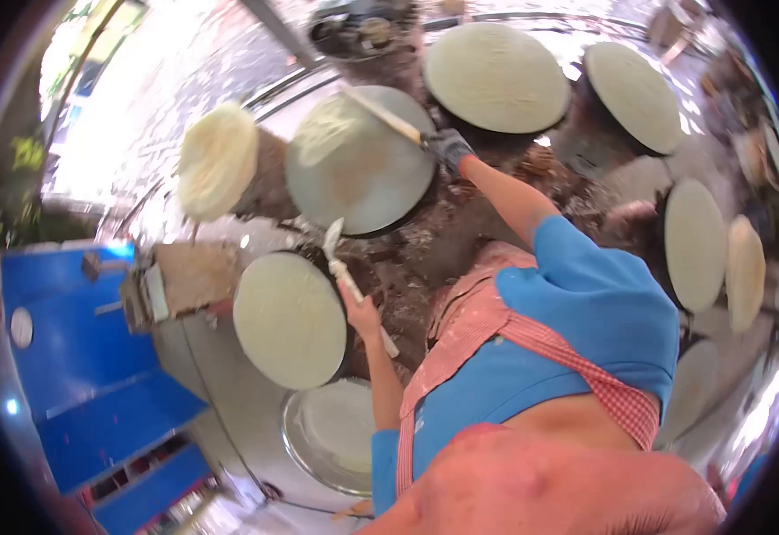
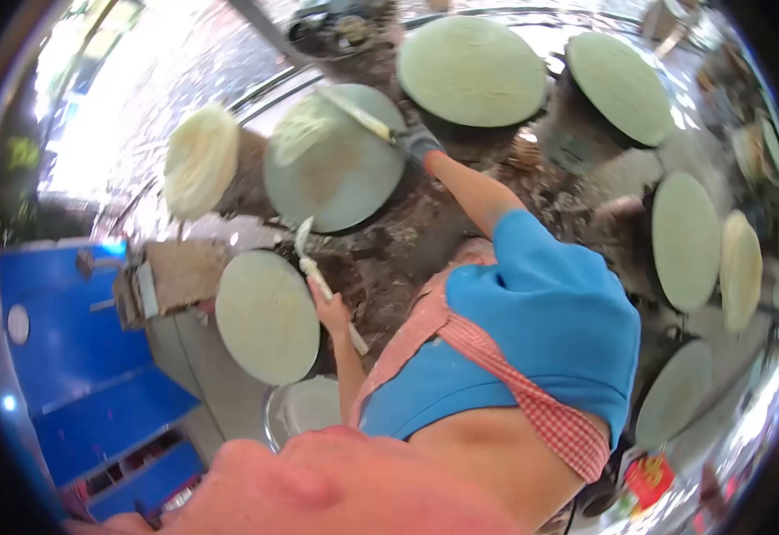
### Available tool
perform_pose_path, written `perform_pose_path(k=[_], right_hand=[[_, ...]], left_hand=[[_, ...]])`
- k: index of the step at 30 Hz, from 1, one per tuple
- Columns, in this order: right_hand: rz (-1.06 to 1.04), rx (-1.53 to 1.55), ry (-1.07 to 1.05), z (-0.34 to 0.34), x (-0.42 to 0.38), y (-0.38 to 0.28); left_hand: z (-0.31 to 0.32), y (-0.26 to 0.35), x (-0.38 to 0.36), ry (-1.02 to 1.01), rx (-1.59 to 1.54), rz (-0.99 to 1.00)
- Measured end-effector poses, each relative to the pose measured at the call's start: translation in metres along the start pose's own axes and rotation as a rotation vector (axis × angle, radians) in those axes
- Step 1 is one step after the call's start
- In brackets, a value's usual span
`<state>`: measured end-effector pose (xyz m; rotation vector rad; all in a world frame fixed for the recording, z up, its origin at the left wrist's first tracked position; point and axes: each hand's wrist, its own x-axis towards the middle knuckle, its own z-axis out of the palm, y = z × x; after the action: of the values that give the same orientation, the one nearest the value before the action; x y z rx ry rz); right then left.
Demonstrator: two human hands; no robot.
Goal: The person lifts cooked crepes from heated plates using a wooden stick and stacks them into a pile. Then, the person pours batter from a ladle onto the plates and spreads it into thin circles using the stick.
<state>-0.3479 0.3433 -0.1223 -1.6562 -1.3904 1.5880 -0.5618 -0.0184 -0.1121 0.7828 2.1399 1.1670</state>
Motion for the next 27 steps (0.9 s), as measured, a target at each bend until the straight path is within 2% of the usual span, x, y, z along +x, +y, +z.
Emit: perform_pose_path(k=[2, 3, 5, 6, 7, 8, 10, 14, 16, 17, 18, 19, 20, 21, 22, 24, 25, 26, 27], right_hand=[[-0.493, 0.168, 0.083, 0.055, -0.045, -0.001], [-0.513, 0.161, 0.043, 0.06, -0.047, -0.008], [-0.093, -0.142, -0.411, 0.043, -0.044, -0.028], [-0.025, -0.041, -0.382, 0.016, -0.048, -0.048], [-0.1, -0.093, -0.359, -0.002, -0.02, -0.043], [-0.109, -0.121, -0.331, -0.019, 0.031, -0.021], [-0.075, 0.258, -0.288, -0.002, 0.066, -0.005], [-0.258, 0.053, -0.415, 0.032, 0.009, -0.015], [-0.182, 0.029, -0.611, -0.002, 0.009, -0.034], [-0.161, 0.045, -0.651, -0.021, 0.018, -0.045], [0.034, 0.036, -0.598, -0.03, 0.03, -0.068], [0.022, 0.039, -0.61, -0.029, 0.038, -0.094], [0.095, 0.054, -0.533, -0.026, 0.039, -0.11], [0.178, 0.062, -0.456, -0.024, 0.038, -0.112], [0.194, 0.06, -0.466, -0.019, 0.035, -0.101], [0.264, -0.001, -0.699, 0.002, 0.036, -0.073], [-0.187, -0.081, -0.822, 0.0, 0.062, -0.033], [-0.649, -0.119, -0.832, -0.002, 0.089, 0.008], [-1.015, -0.103, -0.797, -0.005, 0.124, 0.021]], left_hand=[[0.0, 0.015, -0.006, -0.005, 0.007, -0.04], [-0.001, 0.019, -0.009, 0.004, 0.005, -0.062], [0.004, 0.025, -0.007, 0.063, 0.02, -0.024], [0.003, 0.046, -0.016, 0.039, 0.0, -0.082], [0.0, 0.059, -0.02, 0.011, -0.008, -0.139], [0.003, 0.052, -0.019, 0.05, -0.064, -0.1], [0.007, 0.067, -0.021, 0.059, -0.054, -0.121], [0.022, 0.057, -0.018, 0.147, -0.087, -0.07], [0.019, 0.078, -0.035, 0.126, -0.202, -0.296], [0.019, 0.077, -0.044, 0.143, -0.2, -0.291], [0.021, 0.073, -0.055, 0.184, -0.254, -0.269], [0.025, 0.073, -0.058, 0.219, -0.308, -0.251], [0.03, 0.08, -0.061, 0.227, -0.302, -0.259], [0.034, 0.087, -0.07, 0.226, -0.386, -0.348], [0.037, 0.094, -0.078, 0.226, -0.468, -0.435], [0.046, 0.098, -0.082, 0.211, -0.521, -0.462], [0.048, 0.095, -0.089, 0.215, -0.493, -0.484], [0.05, 0.093, -0.097, 0.222, -0.467, -0.504], [0.054, 0.092, -0.102, 0.24, -0.48, -0.504]])
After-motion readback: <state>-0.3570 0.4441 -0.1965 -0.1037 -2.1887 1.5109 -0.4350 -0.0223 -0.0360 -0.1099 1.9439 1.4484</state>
